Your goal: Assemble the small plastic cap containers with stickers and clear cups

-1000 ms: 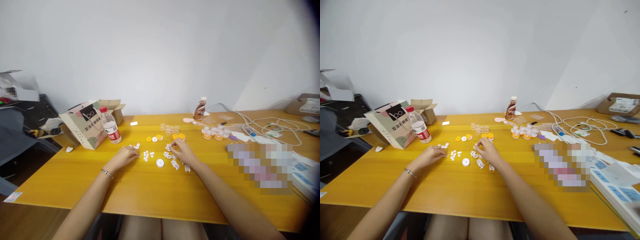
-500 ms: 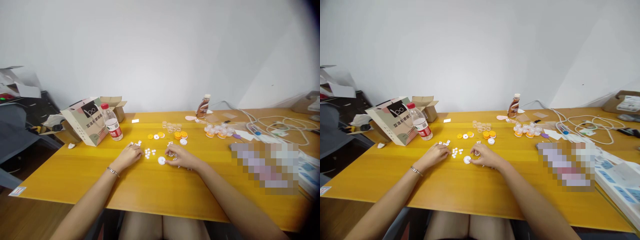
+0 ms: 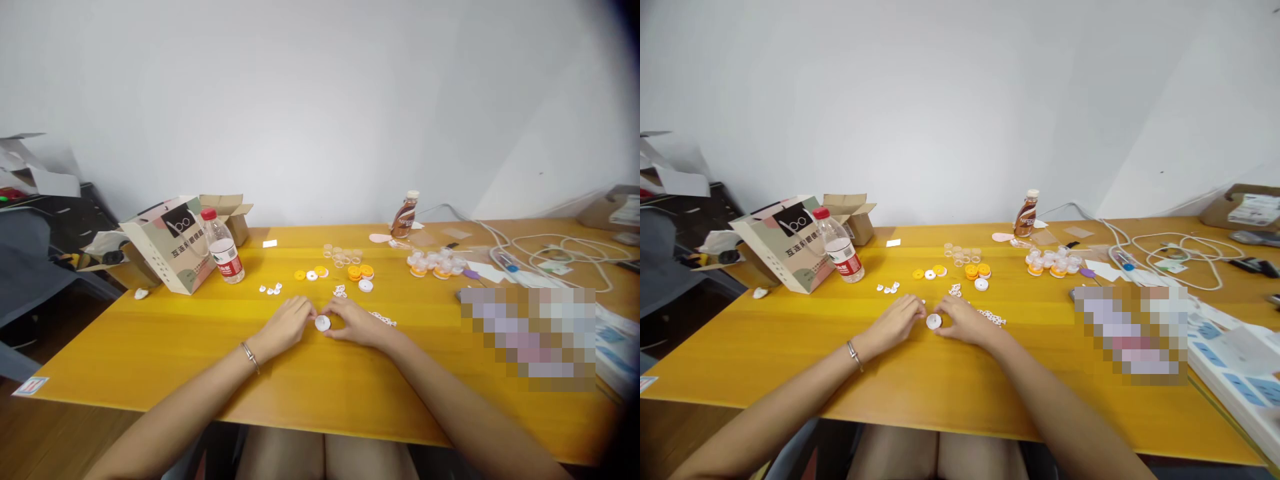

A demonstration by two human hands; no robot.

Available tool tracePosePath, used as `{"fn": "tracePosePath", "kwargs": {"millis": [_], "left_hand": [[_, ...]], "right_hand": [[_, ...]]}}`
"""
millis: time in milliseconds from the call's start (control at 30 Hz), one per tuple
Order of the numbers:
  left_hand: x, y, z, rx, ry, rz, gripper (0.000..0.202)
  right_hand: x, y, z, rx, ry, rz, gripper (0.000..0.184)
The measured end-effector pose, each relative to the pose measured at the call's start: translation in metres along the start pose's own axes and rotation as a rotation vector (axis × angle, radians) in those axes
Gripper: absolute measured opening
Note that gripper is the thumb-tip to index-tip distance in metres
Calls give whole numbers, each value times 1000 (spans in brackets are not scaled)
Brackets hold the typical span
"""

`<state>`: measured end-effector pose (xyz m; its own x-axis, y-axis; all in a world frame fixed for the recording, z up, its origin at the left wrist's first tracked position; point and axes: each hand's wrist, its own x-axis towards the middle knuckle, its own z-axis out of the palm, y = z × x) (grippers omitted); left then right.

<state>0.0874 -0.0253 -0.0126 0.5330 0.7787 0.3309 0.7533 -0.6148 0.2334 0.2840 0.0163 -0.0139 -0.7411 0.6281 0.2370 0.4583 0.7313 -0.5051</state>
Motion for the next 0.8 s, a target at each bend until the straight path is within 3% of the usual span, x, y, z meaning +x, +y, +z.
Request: {"fn": "tracePosePath", "kwargs": {"millis": [167, 467, 800], "left_hand": [[14, 4, 8, -41, 8, -25, 13], [9, 6, 22, -190, 52, -125, 14], [7, 4, 15, -177, 39, -90, 15]], "right_hand": [[1, 4, 3, -1, 9, -7, 13], [2, 3, 4, 17, 13, -22, 14], [2, 5, 4, 4, 14, -8, 17]]}}
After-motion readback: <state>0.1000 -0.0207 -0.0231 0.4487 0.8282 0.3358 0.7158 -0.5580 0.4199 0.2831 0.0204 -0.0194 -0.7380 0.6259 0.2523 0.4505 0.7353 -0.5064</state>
